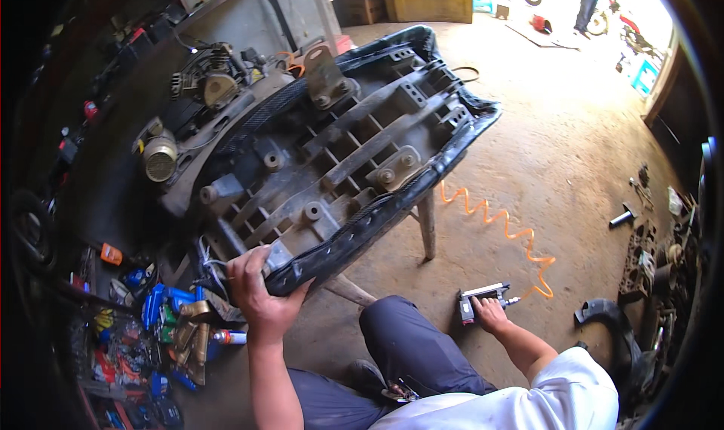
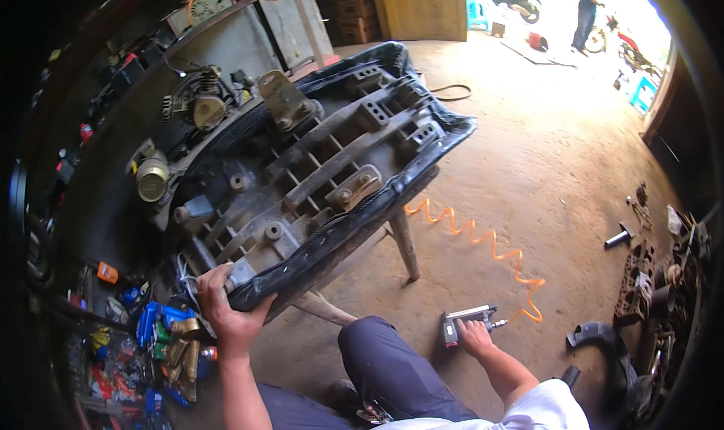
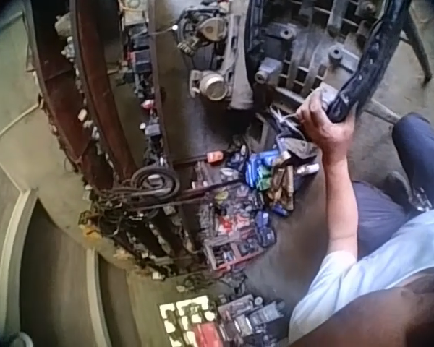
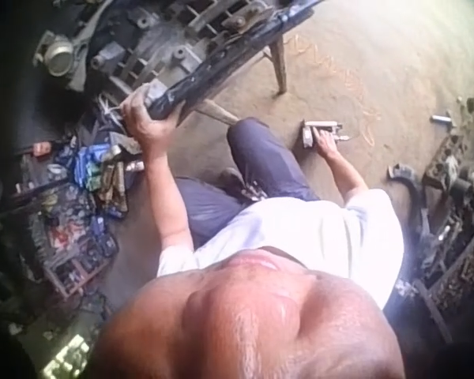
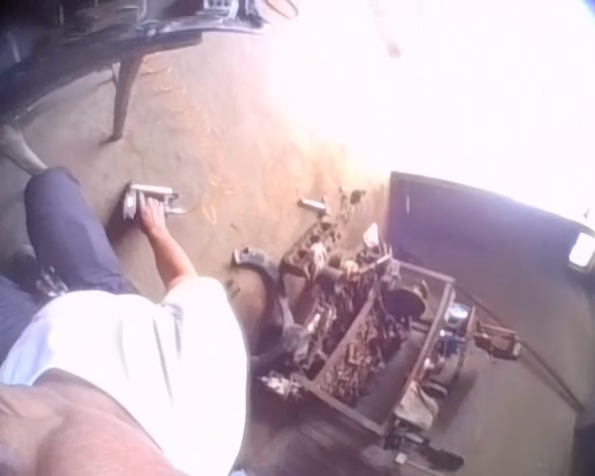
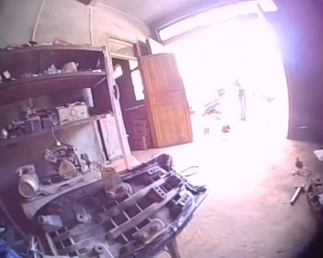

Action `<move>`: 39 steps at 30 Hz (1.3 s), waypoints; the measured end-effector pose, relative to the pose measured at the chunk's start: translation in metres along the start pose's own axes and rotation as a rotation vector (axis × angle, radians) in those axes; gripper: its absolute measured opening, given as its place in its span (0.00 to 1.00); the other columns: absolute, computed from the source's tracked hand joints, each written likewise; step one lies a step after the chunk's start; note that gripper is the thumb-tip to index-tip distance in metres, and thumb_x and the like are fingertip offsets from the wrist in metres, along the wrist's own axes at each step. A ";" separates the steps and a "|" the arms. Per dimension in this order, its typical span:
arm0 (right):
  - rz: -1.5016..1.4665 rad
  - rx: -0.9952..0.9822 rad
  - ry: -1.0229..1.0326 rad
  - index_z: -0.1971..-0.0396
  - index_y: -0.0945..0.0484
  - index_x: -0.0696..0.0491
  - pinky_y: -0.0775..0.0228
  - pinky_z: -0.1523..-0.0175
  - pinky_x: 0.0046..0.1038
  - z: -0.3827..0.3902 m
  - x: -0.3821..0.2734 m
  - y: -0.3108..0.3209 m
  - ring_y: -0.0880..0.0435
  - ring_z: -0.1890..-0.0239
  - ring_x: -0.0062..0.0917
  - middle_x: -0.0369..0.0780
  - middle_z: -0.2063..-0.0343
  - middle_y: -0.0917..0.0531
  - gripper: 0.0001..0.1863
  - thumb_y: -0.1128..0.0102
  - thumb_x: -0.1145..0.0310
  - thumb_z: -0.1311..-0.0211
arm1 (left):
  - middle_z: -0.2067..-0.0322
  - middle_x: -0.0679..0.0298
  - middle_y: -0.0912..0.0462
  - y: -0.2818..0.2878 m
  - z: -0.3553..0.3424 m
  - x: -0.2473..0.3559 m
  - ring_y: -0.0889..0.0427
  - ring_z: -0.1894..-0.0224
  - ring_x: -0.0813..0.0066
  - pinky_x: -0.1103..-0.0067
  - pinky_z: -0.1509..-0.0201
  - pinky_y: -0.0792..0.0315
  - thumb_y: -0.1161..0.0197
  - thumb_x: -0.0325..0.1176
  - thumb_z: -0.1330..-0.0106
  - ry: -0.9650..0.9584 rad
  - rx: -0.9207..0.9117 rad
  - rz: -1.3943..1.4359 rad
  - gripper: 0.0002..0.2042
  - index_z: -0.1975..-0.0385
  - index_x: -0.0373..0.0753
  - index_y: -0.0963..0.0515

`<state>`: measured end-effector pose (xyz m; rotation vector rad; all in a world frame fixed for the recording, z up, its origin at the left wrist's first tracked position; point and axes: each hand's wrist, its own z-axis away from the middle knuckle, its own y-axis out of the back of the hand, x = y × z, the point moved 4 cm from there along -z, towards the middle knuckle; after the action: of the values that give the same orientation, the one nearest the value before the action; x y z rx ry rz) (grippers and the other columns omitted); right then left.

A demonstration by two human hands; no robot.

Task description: Re-upholstering a motorcycle seat using a pneumatic staple gun to secure the leather cover.

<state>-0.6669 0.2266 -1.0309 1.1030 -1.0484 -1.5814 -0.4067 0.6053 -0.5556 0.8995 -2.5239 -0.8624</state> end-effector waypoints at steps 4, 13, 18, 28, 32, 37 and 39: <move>-0.007 -0.071 0.005 0.31 0.32 0.56 0.28 0.40 0.43 0.003 0.014 -0.017 0.19 0.48 0.43 0.49 0.54 0.17 0.34 0.42 0.73 0.40 | 0.51 0.53 0.20 0.002 -0.007 0.003 0.22 0.49 0.50 0.59 0.42 0.29 0.16 0.48 0.50 -0.028 0.006 0.008 0.37 0.44 0.36 0.25; -1.399 0.603 -0.001 0.33 0.28 0.59 0.32 0.30 0.36 -0.074 -0.066 0.288 0.21 0.36 0.35 0.46 0.40 0.19 0.25 0.44 0.60 0.22 | 0.53 0.54 0.22 0.008 -0.003 -0.008 0.24 0.50 0.53 0.60 0.42 0.31 0.22 0.57 0.44 -0.037 -0.005 -0.051 0.28 0.51 0.44 0.16; -1.929 0.409 0.327 0.26 0.36 0.54 0.36 0.24 0.43 -0.118 -0.141 0.427 0.26 0.32 0.35 0.46 0.33 0.25 0.33 0.52 0.46 0.19 | 0.49 0.53 0.24 0.006 0.002 -0.020 0.26 0.46 0.52 0.58 0.38 0.33 0.23 0.51 0.45 0.004 -0.067 0.110 0.24 0.49 0.49 0.13; -2.011 0.139 0.001 0.31 0.29 0.53 0.30 0.28 0.45 -0.116 -0.191 0.468 0.21 0.35 0.37 0.46 0.35 0.21 0.25 0.48 0.59 0.21 | 0.47 0.54 0.26 0.025 -0.030 -0.038 0.26 0.44 0.55 0.60 0.36 0.31 0.22 0.37 0.46 0.098 -0.279 0.344 0.28 0.41 0.49 0.16; -2.018 0.224 -0.205 0.33 0.29 0.56 0.27 0.29 0.45 -0.117 -0.192 0.467 0.20 0.37 0.39 0.47 0.37 0.21 0.26 0.45 0.61 0.25 | 0.50 0.54 0.25 0.039 -0.056 -0.038 0.25 0.45 0.53 0.58 0.33 0.33 0.20 0.36 0.48 0.186 -0.554 0.286 0.40 0.29 0.50 0.26; -2.045 0.160 -0.301 0.30 0.34 0.44 0.26 0.32 0.46 -0.114 -0.206 0.468 0.18 0.37 0.32 0.39 0.39 0.18 0.28 0.42 0.59 0.27 | 0.43 0.49 0.23 0.030 -0.103 -0.014 0.26 0.36 0.50 0.57 0.26 0.36 0.19 0.43 0.48 0.060 -0.736 0.223 0.41 0.32 0.36 0.28; -2.014 0.124 -0.279 0.30 0.35 0.39 0.26 0.33 0.44 -0.113 -0.220 0.482 0.18 0.38 0.29 0.36 0.39 0.18 0.29 0.40 0.56 0.27 | 0.42 0.48 0.23 0.008 -0.106 0.003 0.26 0.38 0.50 0.58 0.29 0.33 0.19 0.42 0.48 0.035 -0.814 0.203 0.41 0.32 0.36 0.28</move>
<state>-0.4189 0.3164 -0.5579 2.2805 0.2827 -3.1598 -0.3621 0.5620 -0.4692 0.3731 -1.8856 -1.5900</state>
